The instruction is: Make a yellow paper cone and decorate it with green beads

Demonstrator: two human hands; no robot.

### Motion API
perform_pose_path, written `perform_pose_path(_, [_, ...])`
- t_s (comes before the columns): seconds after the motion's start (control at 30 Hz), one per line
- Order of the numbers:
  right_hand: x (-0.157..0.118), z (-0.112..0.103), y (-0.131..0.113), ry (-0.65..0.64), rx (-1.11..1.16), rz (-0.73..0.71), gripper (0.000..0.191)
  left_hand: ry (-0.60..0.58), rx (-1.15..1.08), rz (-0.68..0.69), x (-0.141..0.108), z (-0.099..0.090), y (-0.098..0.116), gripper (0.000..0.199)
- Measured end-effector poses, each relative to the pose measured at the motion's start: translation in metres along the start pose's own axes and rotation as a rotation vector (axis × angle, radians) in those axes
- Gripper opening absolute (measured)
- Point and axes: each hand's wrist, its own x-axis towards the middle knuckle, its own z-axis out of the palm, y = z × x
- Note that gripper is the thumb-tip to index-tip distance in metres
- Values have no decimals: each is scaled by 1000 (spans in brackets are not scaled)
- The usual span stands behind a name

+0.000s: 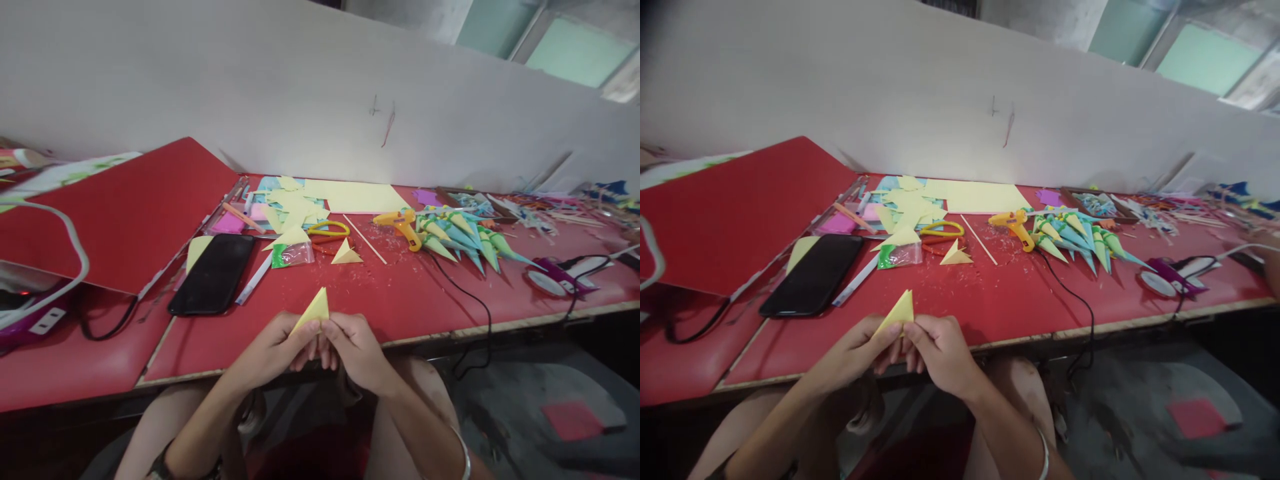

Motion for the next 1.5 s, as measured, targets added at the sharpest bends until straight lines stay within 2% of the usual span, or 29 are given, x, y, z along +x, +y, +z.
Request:
perform_pose_path(0.17, [3, 2, -1, 5, -56, -18, 42, 62, 64, -53, 3, 2, -5, 51])
perform_pose_path(0.33, [4, -1, 0, -101, 27, 9, 41, 43, 69, -76, 2, 0, -4, 51])
perform_pose_path(0.43, [7, -6, -2, -167, 8, 22, 39, 84, 94, -69, 2, -1, -4, 51])
perform_pose_path(0.5, [10, -13, -7, -102, -167, -35, 34, 127, 98, -67, 3, -2, -4, 52])
perform_pose_path(0.6, [21, -27, -19, 128, -579, -211, 18, 183, 105, -29, 4, -4, -3, 51])
perform_pose_path(0.67, [34, -37, -26, 179, -866, -273, 22, 206, 98, 12, 5, -6, -2, 48])
perform_pose_path(0.77, [56, -51, -26, 211, -1243, -139, 39, 212, 71, 44, 6, -7, 0, 44])
perform_pose_path(0.83, [68, -57, -20, 239, -1380, -22, 45, 223, 69, 43, 6, -8, 0, 42])
perform_pose_path(1.0, [81, -66, -6, 197, -1378, -45, 26, 236, 75, 36, 7, -8, -2, 41])
perform_pose_path(1.2, [79, -62, -5, 131, -1279, -204, 21, 297, 79, 27, 9, -7, -1, 46])
perform_pose_path(1.37, [74, -48, 8, -74, -1205, -349, 22, 292, 77, 42, 10, -9, -4, 47])
perform_pose_path(1.5, [60, -52, 20, -189, -1167, -394, 27, 306, 76, 66, 8, -10, -4, 47])
